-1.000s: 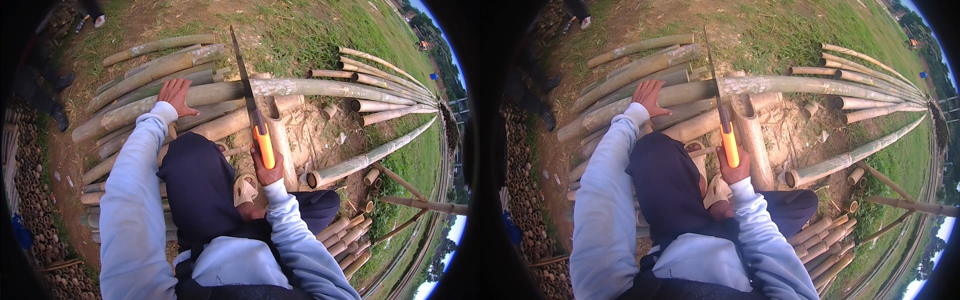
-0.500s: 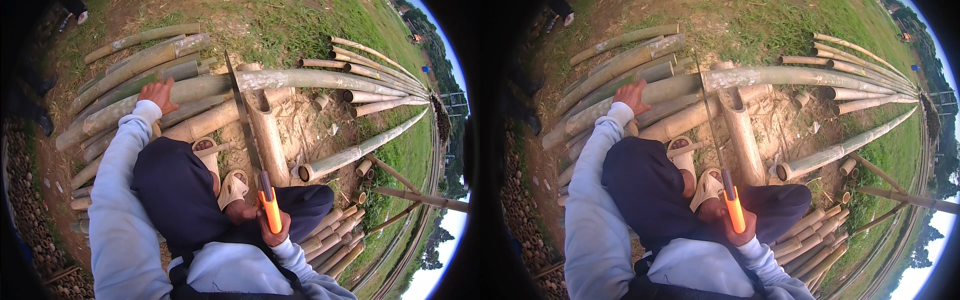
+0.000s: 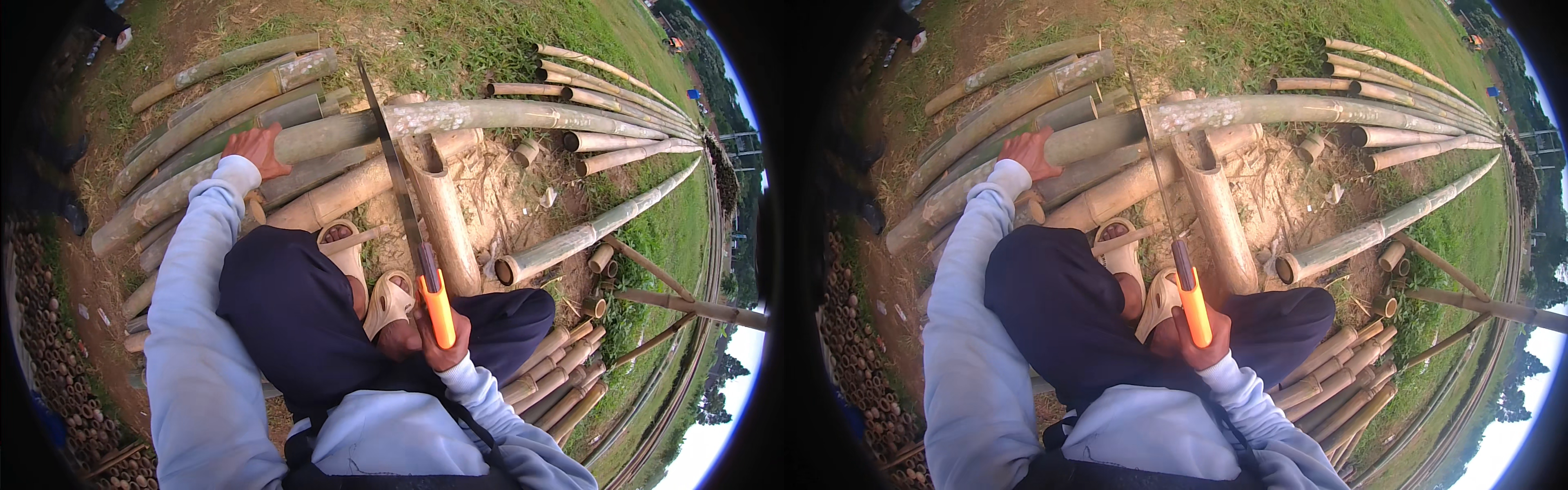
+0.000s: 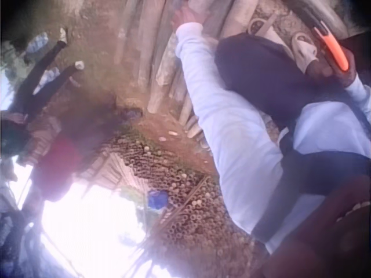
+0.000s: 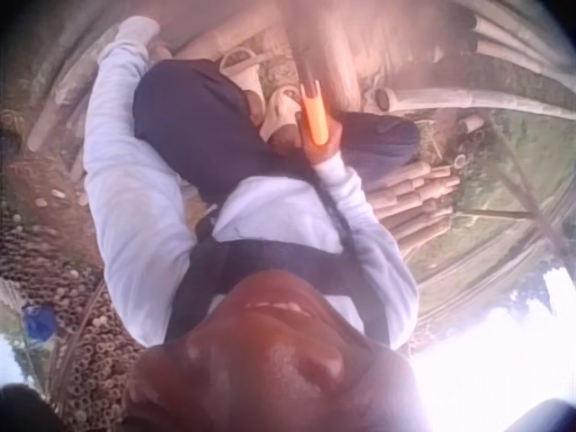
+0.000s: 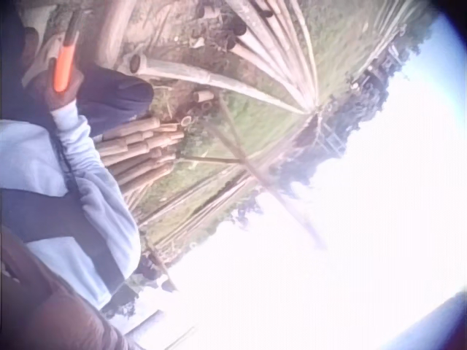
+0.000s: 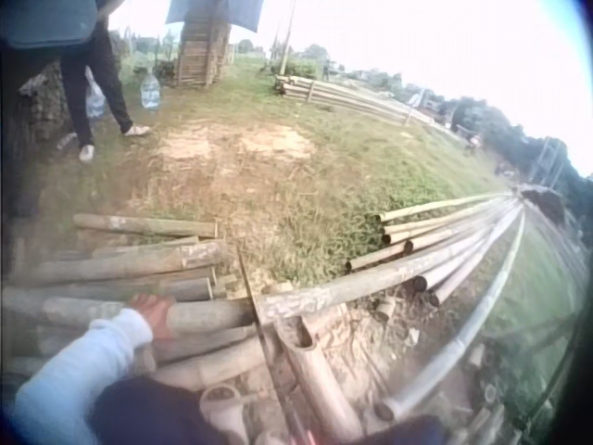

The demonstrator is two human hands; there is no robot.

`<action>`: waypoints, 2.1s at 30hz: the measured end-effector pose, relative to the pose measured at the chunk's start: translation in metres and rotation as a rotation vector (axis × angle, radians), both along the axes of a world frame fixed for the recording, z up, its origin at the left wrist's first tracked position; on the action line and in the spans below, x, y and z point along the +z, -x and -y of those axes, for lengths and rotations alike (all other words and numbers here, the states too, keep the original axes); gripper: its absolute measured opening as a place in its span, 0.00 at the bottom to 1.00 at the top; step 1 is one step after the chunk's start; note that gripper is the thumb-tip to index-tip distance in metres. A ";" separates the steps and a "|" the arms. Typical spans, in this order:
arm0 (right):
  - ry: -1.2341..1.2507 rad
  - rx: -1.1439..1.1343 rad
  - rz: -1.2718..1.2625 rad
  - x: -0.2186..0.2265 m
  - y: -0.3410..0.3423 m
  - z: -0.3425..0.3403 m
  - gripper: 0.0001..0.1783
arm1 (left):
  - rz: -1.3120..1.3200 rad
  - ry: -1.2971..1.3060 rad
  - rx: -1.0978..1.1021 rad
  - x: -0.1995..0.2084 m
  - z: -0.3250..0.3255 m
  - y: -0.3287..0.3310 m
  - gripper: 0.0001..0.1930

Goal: The person sits on the ground and uses a hand saw to cut a long bamboo pole into shorter sections. The person holds the pole steady with one hand and saws with the other, repeating the action on multiple bamboo poles.

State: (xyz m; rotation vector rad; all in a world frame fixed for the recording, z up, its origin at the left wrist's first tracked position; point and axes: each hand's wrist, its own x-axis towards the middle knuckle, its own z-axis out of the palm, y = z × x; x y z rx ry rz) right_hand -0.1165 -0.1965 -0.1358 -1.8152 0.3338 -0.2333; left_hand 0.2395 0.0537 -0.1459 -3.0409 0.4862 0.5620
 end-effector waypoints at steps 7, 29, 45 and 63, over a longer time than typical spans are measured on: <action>0.123 -0.008 0.059 0.003 -0.111 0.020 0.11 | 0.097 0.051 -0.031 -0.004 0.022 -0.011 0.42; 0.103 0.020 0.020 -0.001 -0.026 0.020 0.15 | 0.101 0.042 0.008 -0.008 0.002 -0.016 0.45; 0.031 -0.016 -0.020 0.008 -0.019 0.012 0.07 | 0.044 0.071 -0.047 0.013 0.009 -0.012 0.44; 0.027 0.118 -0.210 0.036 0.052 0.024 0.10 | 0.041 0.037 -0.024 0.002 0.009 -0.010 0.42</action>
